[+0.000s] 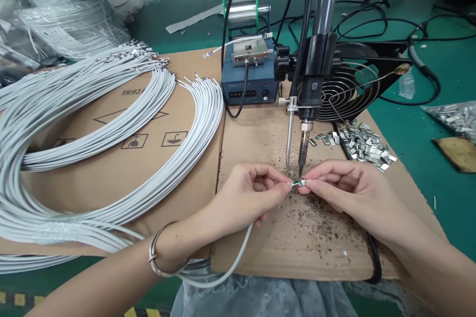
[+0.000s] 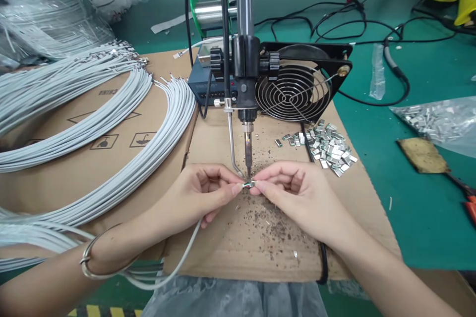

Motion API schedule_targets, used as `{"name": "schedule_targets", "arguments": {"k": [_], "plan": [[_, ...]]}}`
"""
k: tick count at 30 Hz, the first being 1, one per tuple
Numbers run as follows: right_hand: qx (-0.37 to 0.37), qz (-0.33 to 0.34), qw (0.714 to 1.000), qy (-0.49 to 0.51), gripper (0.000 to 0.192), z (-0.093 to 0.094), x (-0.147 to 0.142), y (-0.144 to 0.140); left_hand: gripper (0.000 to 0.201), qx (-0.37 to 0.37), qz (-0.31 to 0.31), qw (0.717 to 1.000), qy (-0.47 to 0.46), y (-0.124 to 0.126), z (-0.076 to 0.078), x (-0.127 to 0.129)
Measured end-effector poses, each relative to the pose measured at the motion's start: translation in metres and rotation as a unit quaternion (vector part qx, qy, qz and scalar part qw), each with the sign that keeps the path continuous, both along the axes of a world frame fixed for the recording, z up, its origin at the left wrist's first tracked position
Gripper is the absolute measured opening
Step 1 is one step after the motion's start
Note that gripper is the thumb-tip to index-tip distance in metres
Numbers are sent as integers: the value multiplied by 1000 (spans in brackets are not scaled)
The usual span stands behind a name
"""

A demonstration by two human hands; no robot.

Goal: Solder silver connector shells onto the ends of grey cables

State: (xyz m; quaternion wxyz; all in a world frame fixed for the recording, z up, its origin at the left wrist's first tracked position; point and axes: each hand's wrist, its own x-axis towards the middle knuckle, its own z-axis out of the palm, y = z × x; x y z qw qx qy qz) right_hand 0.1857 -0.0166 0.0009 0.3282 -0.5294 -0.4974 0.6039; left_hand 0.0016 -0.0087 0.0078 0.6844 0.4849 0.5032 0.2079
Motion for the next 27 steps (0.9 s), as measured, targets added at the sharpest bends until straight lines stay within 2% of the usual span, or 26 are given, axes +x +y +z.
{"name": "schedule_targets", "arguments": {"k": [6,15,27], "plan": [[-11,-3,1000,-11,5,3,-1,0,24,16,-3,1000,4,1,-3,-1],[1,11,1000,-18,8,-5,0,2,23,28,-11,999,12,0,-6,-2],[-3,26,1000,14,3,-5,5,-2,21,6,-25,1000,17,-2,-4,-1]]}}
